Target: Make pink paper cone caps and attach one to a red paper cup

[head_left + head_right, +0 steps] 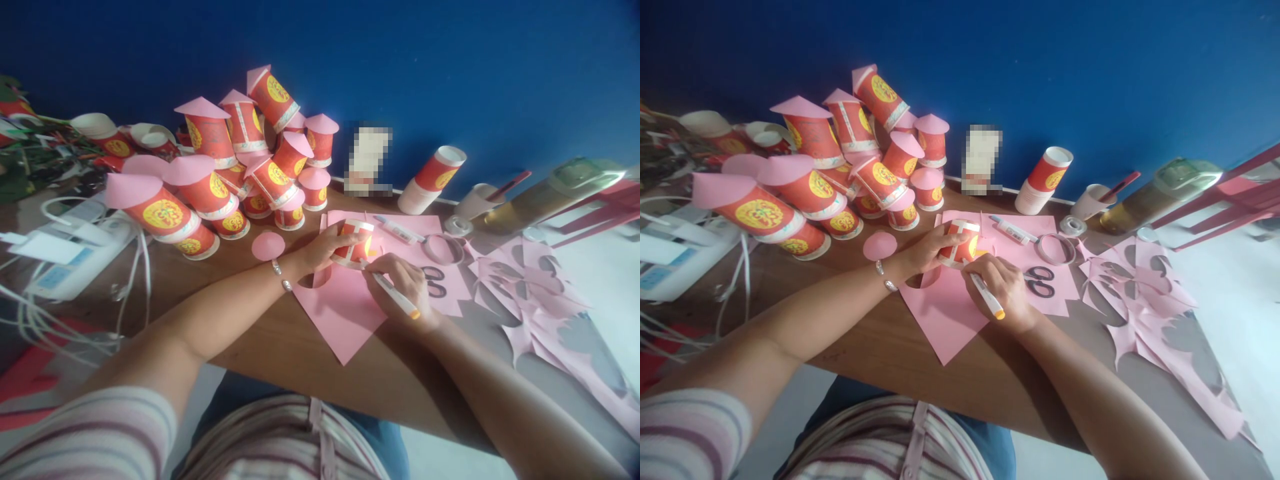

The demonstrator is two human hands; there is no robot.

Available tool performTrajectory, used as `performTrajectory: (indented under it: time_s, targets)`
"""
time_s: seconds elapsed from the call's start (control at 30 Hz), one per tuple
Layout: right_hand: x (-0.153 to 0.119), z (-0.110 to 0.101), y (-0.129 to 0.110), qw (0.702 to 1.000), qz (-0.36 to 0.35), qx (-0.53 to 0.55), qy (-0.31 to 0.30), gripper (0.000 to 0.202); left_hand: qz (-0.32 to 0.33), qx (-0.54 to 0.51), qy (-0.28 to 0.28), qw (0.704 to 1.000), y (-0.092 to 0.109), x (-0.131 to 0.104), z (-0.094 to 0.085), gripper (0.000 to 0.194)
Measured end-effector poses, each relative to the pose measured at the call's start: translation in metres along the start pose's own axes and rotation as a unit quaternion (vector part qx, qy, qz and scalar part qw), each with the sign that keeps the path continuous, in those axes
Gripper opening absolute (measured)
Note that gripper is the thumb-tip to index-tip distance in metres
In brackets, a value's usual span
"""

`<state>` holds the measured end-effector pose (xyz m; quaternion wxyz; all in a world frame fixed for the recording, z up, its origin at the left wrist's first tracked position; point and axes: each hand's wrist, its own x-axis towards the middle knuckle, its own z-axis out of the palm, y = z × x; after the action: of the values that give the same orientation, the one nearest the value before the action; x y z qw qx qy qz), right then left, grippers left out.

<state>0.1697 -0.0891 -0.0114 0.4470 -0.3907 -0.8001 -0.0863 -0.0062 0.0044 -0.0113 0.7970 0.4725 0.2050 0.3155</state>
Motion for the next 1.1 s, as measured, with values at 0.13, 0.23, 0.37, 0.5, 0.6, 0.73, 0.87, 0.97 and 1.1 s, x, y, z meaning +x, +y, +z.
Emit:
performTrajectory:
  time_s: [0.13,0.23,0.37,0.5,0.6,0.73,0.87,0.97,1.1]
  targets:
    - [0.0013,-0.0009,0.0001,1.000,-0.003,0.007,0.002,0.017,-0.003,0.010,-0.003,1.000,-0.0002,0.0000,-0.0009,0.033]
    - [0.0010,-0.0020,0.0000,1.000,-0.017,0.026,0.003,0.018,-0.001,0.008,-0.004,1.000,-0.0009,0.0008,-0.0012,0.034]
    - [-0.0006,-0.0026,-0.0005,0.998,-0.028,0.047,-0.009,0.019,0.012,0.008,-0.012,1.000,-0.0024,0.0025,-0.0015,0.035]
    - [-0.0013,-0.0024,-0.0009,0.999,-0.030,0.041,-0.009,0.018,0.021,0.008,0.002,1.000,-0.0030,0.0028,-0.0014,0.035]
    - [-0.0011,-0.0018,-0.0009,0.999,-0.028,0.035,-0.011,0.017,0.018,0.012,0.003,1.000,-0.0023,0.0025,-0.0010,0.035]
    - [-0.0012,-0.0008,-0.0006,0.999,-0.026,0.031,-0.008,0.018,0.015,0.002,0.006,1.000,-0.0016,0.0026,-0.0009,0.037]
    - [-0.0004,-0.0006,-0.0011,1.000,-0.015,0.012,0.004,0.018,0.017,-0.004,0.005,1.000,-0.0014,0.0021,-0.0007,0.038]
    - [0.0013,-0.0012,-0.0023,1.000,-0.006,-0.007,0.010,0.018,0.016,0.001,0.003,1.000,-0.0008,0.0014,0.0000,0.039]
    - [0.0016,-0.0007,-0.0032,1.000,0.004,-0.017,0.011,0.019,0.012,-0.004,0.016,1.000,-0.0011,0.0019,0.0003,0.041]
